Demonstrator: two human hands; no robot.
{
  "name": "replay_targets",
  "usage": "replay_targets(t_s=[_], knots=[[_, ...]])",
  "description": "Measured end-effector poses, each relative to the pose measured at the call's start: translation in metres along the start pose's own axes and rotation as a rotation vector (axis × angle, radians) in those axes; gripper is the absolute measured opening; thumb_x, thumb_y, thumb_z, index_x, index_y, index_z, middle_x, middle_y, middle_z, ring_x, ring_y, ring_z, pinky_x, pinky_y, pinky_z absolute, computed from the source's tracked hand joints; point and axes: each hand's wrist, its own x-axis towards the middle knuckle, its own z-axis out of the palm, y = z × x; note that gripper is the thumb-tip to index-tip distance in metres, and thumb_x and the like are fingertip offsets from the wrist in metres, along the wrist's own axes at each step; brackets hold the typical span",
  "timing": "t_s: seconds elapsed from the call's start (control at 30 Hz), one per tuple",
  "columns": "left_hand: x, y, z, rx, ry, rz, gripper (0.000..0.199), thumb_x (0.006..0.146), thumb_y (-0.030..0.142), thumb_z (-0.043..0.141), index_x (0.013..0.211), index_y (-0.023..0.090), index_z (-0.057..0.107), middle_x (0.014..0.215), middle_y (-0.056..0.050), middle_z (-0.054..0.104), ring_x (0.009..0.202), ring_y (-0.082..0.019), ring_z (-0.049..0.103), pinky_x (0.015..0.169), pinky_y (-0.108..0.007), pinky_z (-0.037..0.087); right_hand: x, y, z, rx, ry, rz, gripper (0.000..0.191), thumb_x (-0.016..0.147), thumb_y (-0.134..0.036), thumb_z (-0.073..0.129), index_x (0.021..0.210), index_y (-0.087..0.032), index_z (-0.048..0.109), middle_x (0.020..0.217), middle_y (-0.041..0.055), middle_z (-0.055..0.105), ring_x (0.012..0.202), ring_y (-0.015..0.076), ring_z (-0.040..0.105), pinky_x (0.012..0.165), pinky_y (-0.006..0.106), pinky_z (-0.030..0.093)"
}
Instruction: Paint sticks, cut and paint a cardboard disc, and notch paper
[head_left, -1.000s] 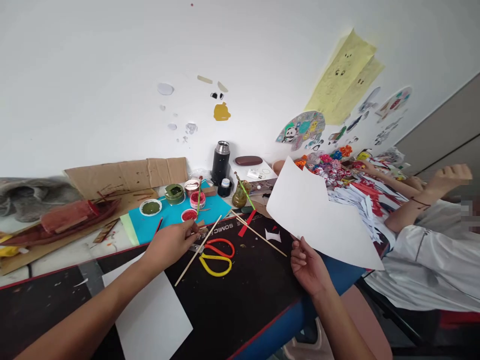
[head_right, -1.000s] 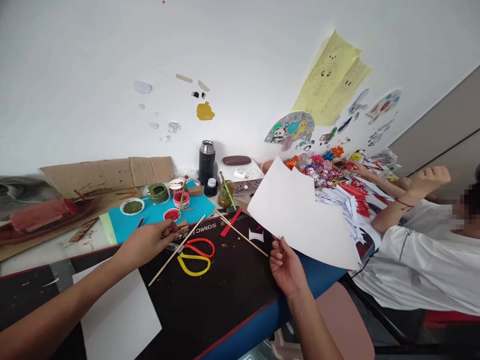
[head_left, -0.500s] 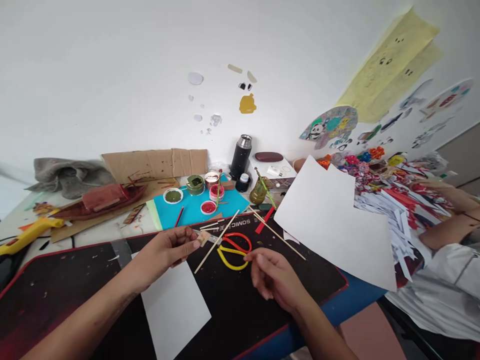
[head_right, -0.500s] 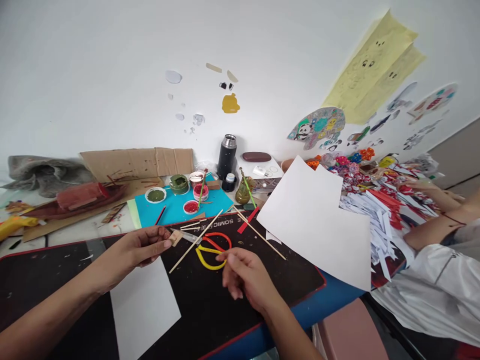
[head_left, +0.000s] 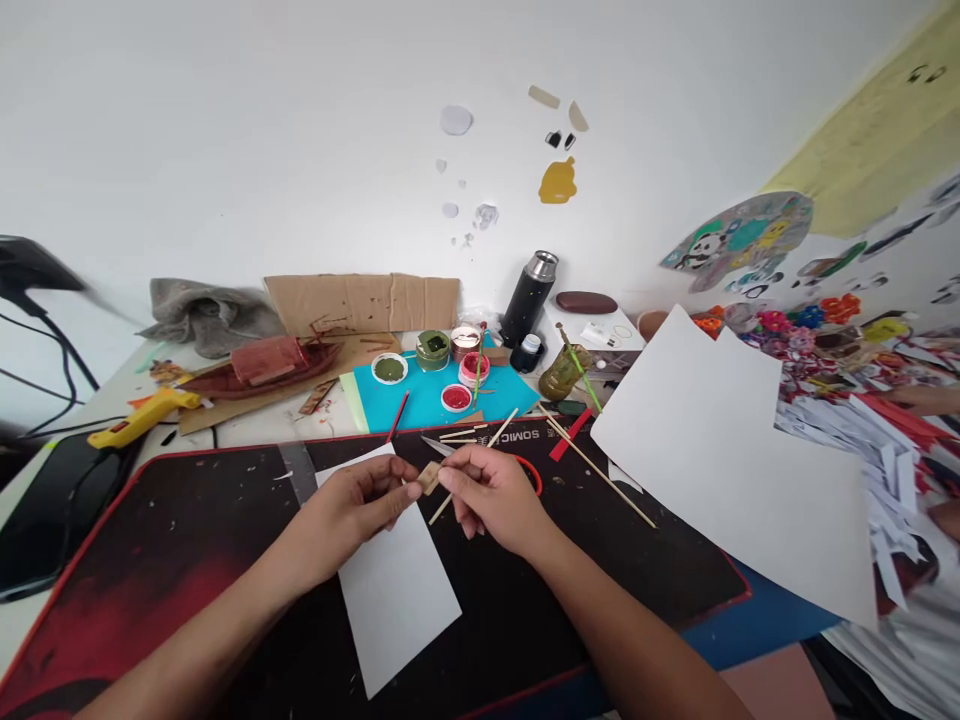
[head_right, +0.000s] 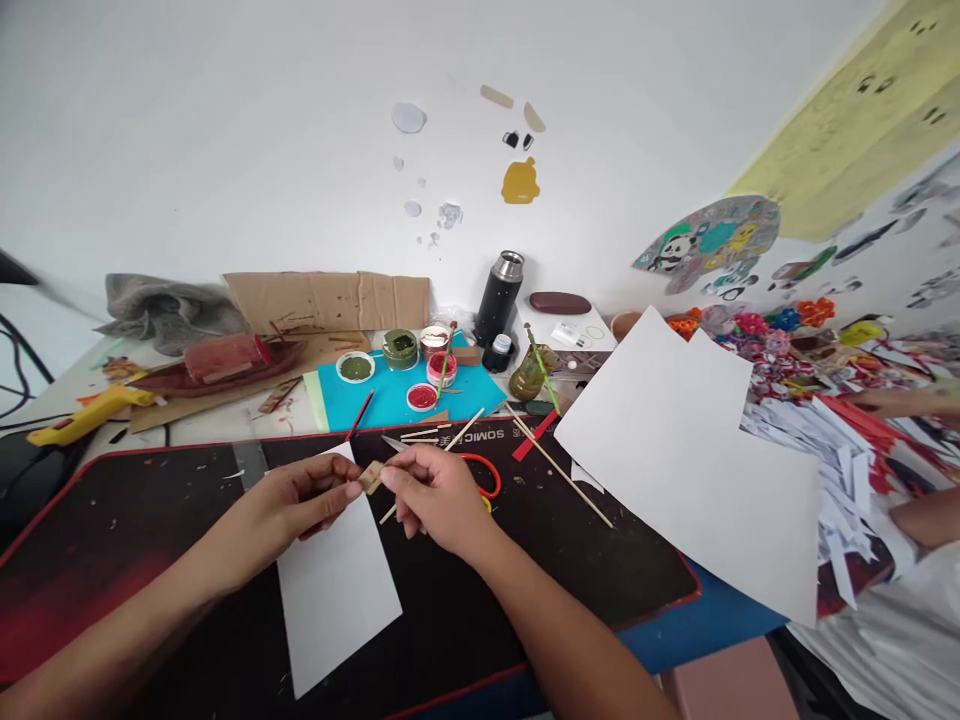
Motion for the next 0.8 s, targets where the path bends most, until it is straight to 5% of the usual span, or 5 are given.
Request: replay_targets(t_s=[0.13, 0.23, 0.3, 0.43, 0.8], knots=[[-0.016, -0.004, 0.015, 0.251, 0.076, 0.244, 0.032, 0.105, 0.054, 0.063, 0.114, 0.026, 0.076, 0.081, 0.001, 0.072, 0.071, -0.018, 0.066, 0.062, -0.028, 0.050, 0.002, 0.001, -0.012, 0.079, 0.151, -0.048, 0.038, 0.089, -0.056, 0.080, 0.093, -0.021, 0.068, 0.049, -0.0096, 0.057, 0.034, 0.0084, 0.045, 0.036, 0.019, 0.031], [-0.027, -0.009, 0.038, 0.477, -0.039, 0.663, 0.014, 0.109, 0.027, 0.061, 0.112, 0.026, 0.075, 0.106, -0.004, 0.081, 0.104, -0.023, 0.074, 0.092, -0.035, 0.057, 0.001, 0.006, -0.016, 0.103, 0.201, -0.060, 0.041, 0.089, -0.059, 0.081, 0.092, -0.021, 0.068, 0.049, -0.0096, 0.055, 0.035, 0.0081, 0.044, 0.036, 0.019, 0.028], [-0.029, -0.015, 0.050, 0.619, -0.088, 0.794, 0.009, 0.106, 0.022, 0.066, 0.112, 0.025, 0.073, 0.113, -0.005, 0.082, 0.113, -0.025, 0.072, 0.101, -0.040, 0.054, -0.001, 0.007, -0.016, 0.085, 0.182, -0.058, 0.042, 0.089, -0.060, 0.080, 0.092, -0.021, 0.067, 0.049, -0.0090, 0.056, 0.035, 0.0085, 0.044, 0.036, 0.019, 0.027], [-0.025, -0.029, 0.059, 0.729, -0.124, 0.792, 0.002, 0.103, 0.023, 0.072, 0.103, 0.023, 0.071, 0.100, -0.003, 0.077, 0.099, -0.024, 0.069, 0.093, -0.040, 0.051, -0.006, 0.004, -0.012, 0.003, 0.146, -0.059, 0.041, 0.091, -0.060, 0.079, 0.092, -0.020, 0.067, 0.050, -0.0081, 0.057, 0.036, 0.0094, 0.046, 0.038, 0.020, 0.031], [-0.029, -0.037, 0.038, 0.737, -0.128, 0.699, 0.010, 0.105, 0.017, 0.066, 0.098, 0.023, 0.069, 0.093, -0.001, 0.072, 0.089, -0.022, 0.063, 0.085, -0.038, 0.045, -0.008, 0.011, -0.010, -0.141, 0.123, -0.070, 0.038, 0.095, -0.059, 0.075, 0.094, -0.022, 0.069, 0.054, -0.0082, 0.056, 0.040, 0.0100, 0.045, 0.042, 0.023, 0.035]])
